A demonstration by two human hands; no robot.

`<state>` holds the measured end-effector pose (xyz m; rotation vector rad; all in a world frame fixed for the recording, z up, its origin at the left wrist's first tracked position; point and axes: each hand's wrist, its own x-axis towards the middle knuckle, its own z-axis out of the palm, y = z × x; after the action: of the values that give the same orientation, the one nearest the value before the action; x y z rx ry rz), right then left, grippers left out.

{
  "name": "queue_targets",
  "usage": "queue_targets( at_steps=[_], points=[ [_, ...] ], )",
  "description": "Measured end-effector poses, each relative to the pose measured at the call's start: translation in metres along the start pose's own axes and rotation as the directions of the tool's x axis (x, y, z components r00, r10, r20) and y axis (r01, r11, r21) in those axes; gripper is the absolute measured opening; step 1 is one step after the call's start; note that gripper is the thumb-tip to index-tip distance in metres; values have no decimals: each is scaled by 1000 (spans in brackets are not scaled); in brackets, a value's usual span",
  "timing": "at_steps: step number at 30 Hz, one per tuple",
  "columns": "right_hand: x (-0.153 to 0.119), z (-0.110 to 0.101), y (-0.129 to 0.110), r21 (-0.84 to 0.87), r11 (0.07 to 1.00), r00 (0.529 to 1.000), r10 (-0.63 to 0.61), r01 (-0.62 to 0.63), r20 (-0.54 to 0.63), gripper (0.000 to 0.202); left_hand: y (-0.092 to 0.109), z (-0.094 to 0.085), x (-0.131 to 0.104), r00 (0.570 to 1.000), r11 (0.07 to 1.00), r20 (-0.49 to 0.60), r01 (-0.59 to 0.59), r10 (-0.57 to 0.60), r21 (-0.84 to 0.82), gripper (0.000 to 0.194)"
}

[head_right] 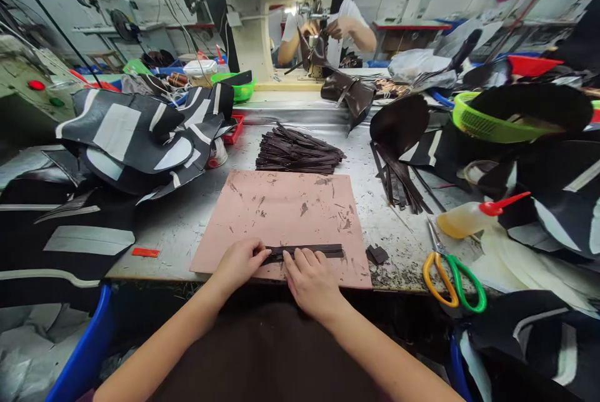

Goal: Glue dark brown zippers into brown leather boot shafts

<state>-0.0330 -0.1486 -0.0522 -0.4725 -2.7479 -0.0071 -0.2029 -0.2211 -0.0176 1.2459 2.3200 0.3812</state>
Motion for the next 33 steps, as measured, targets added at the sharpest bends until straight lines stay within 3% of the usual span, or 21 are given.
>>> queue_targets(
  at_steps=[7, 15, 18, 21, 24, 27, 30, 33],
  points=[
    [-7, 4, -2, 0, 1000, 999, 21, -21, -44, 36, -36, -17, -1, 989, 982, 43, 149, -144, -116, 23],
    [-10, 9, -4, 17, 1000, 992, 16, -14, -123, 36, -42, -13, -7, 988, 963, 38, 153, -149, -223, 20],
    [-13, 15, -2, 30, 1000, 985, 4, 1, -172, 36, -48, -15, -12, 988, 953, -1, 148, -154, -263, 19],
    [-15, 21, 3, 46, 999, 968, -6, 19, -251, 38, -66, -32, -8, 973, 935, -106, 161, -204, -317, 26],
    [-16, 21, 7, 62, 997, 948, -28, 50, -316, 44, -99, -73, 12, 895, 891, -307, 177, -322, -418, 24],
    [-14, 15, 9, 58, 996, 933, -49, 74, -356, 51, -137, -127, 41, 720, 816, -497, 168, -485, -552, 24],
    [-10, 9, 12, 40, 995, 921, -74, 96, -382, 54, -164, -172, 70, 575, 734, -553, 127, -603, -668, 29],
    [-9, 10, 19, 21, 992, 918, -108, 125, -382, 55, -172, -197, 91, 504, 670, -559, 53, -658, -741, 28]
  ],
)
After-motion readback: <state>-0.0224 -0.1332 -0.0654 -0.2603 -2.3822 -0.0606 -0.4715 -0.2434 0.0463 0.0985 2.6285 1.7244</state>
